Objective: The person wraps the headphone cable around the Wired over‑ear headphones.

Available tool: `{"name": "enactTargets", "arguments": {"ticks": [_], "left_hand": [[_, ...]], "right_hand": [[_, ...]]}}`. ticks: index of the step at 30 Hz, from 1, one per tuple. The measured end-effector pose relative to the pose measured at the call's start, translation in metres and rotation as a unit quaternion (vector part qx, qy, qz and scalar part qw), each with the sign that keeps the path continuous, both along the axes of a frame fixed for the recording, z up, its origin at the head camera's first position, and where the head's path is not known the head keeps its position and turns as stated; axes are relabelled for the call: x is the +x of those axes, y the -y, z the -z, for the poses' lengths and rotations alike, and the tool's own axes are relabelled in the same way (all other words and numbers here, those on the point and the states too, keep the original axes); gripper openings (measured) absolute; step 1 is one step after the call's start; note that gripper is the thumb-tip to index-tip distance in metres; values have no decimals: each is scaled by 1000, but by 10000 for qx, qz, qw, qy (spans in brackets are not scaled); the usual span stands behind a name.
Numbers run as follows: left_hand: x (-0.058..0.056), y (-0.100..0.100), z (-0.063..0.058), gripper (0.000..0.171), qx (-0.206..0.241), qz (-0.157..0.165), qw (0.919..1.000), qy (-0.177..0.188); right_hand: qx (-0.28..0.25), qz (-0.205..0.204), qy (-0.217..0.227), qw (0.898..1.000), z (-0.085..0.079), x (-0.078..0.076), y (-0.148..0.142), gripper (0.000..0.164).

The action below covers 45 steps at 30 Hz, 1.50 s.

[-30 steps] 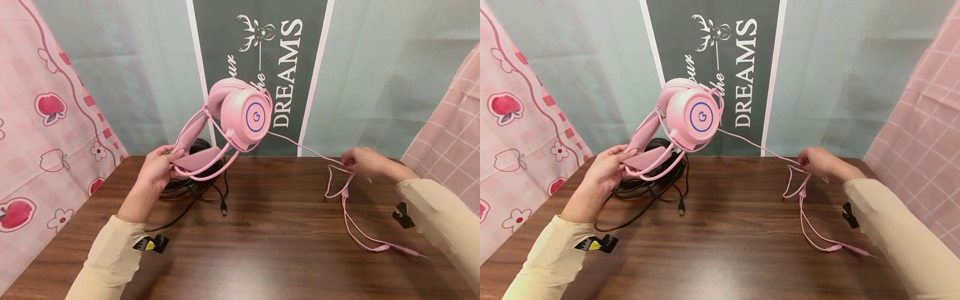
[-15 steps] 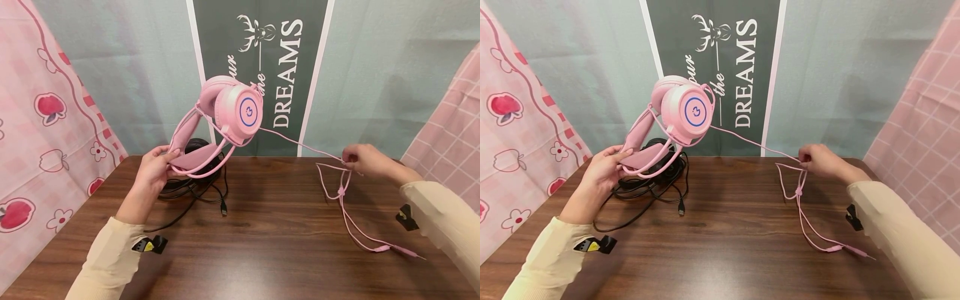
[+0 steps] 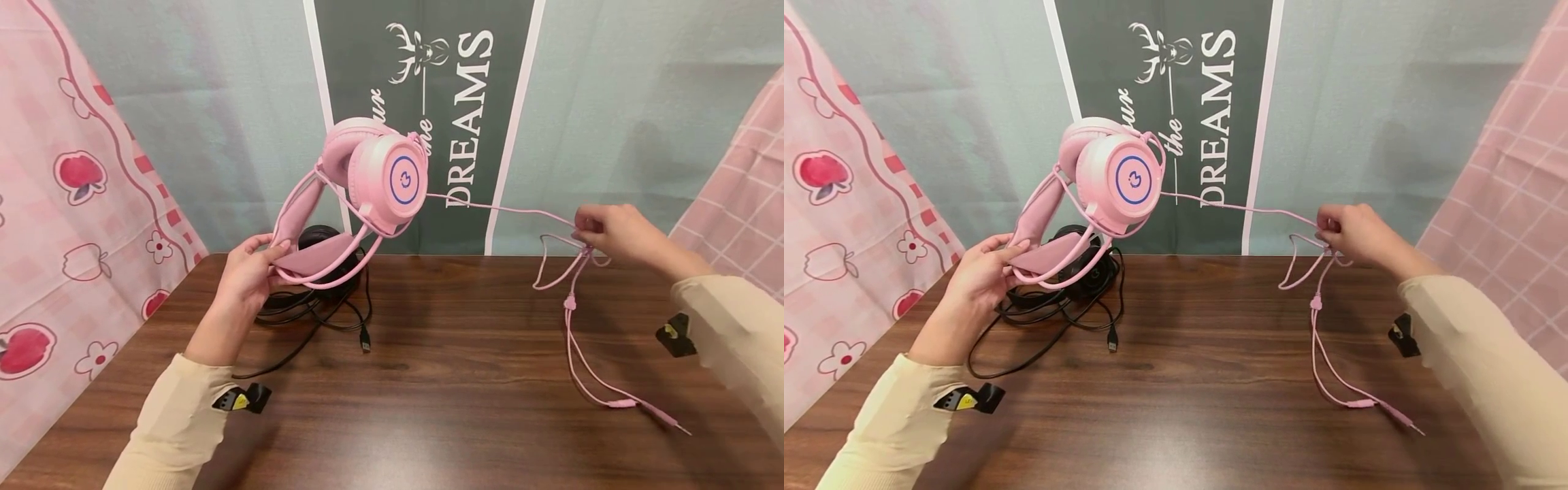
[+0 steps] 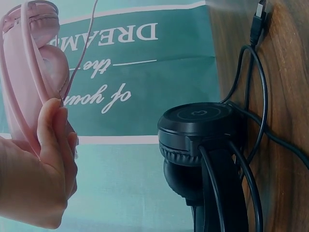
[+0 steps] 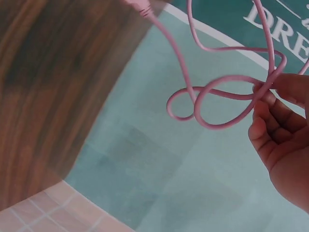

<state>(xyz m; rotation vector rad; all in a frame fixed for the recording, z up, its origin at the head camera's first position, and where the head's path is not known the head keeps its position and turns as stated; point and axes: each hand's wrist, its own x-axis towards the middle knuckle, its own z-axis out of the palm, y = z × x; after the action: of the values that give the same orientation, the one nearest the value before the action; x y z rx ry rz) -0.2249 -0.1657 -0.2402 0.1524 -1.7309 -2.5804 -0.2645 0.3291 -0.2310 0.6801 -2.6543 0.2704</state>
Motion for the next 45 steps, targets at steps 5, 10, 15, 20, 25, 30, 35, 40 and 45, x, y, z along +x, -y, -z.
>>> {"name": "enactTargets", "arguments": {"ticks": [5, 10, 15, 20, 25, 30, 35, 40, 45], "left_hand": [[1, 1, -1, 14, 30, 12, 10000, 38], [1, 2, -2, 14, 165, 42, 9998, 75], [0, 3, -1, 14, 206, 50, 9995, 241], [-1, 3, 2, 14, 134, -14, 9995, 293], [0, 4, 5, 14, 80, -21, 9996, 273], [1, 3, 5, 14, 55, 1, 9997, 222], [2, 3, 4, 14, 43, 7, 9997, 237], [2, 2, 3, 14, 89, 5, 9997, 236], [2, 1, 4, 12, 76, -22, 9997, 240]], "right_hand": [[-2, 277, -219, 9994, -12, 0, 0, 23], [-157, 426, -141, 9989, -16, 4, 2, 21], [-293, 203, -96, 9993, -8, 3, 5, 19], [-209, -11, 419, 9989, -3, 3, 8, 18], [-164, -48, 659, 9977, -6, 4, 9, 17], [102, -302, 279, 9991, -8, 4, 8, 24], [123, -115, 371, 9992, -12, 5, 9, 25], [114, 0, 116, 9999, -17, 5, 7, 24], [144, -153, 144, 9997, -17, 5, 4, 25]]}}
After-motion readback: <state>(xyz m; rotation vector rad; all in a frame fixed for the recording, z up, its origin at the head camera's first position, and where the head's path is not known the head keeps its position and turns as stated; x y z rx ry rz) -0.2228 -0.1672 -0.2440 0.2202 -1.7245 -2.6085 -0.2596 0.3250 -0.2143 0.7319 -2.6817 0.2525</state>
